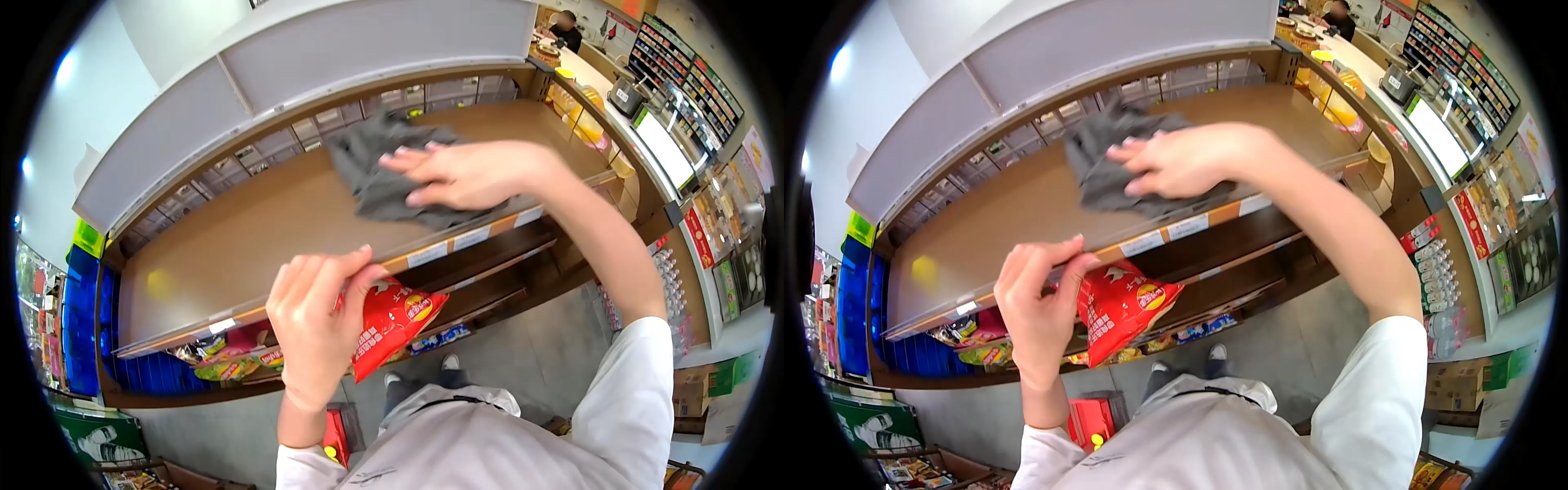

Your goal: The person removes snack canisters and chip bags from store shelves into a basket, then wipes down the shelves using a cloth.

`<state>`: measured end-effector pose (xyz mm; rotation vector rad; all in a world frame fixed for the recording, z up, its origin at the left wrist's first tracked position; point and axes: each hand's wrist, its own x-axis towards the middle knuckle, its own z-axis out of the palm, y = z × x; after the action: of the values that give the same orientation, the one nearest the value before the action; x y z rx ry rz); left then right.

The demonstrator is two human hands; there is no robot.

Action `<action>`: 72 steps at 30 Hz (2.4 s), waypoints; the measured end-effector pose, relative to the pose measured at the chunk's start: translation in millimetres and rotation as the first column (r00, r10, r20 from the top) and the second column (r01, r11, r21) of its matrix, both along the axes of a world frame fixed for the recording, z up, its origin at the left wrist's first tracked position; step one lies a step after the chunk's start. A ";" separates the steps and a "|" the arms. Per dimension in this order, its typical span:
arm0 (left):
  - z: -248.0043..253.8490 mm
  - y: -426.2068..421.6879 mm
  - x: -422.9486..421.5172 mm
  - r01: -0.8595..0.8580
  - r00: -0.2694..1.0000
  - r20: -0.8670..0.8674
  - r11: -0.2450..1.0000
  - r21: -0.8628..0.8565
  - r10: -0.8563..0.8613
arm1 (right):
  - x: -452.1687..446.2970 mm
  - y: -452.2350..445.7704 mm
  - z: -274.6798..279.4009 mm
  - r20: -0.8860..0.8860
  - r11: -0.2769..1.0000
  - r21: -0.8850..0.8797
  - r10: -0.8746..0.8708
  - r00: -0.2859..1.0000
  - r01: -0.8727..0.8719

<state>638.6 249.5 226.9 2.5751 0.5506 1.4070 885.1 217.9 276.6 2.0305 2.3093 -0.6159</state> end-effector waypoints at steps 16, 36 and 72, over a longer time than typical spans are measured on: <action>-4.5 4.8 -0.5 0.019 0.999 0.040 1.000 0.017 -0.020 | 90.5 -99.7 21.0 -0.018 0.685 -0.014 -0.729 0.685 0.728; -2.1 1.3 -4.6 0.039 0.999 0.029 0.999 -0.015 -0.039 | 107.3 -140.5 71.4 -0.920 0.388 0.384 0.083 0.383 0.838; -8.1 4.1 -6.1 0.077 0.994 0.066 0.993 0.094 -0.083 | 101.5 -130.1 17.3 0.143 0.418 0.798 -0.831 0.538 0.434</action>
<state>632.6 253.6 218.8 2.5738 0.3768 1.5217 986.6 87.8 293.9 2.9221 1.3588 0.9739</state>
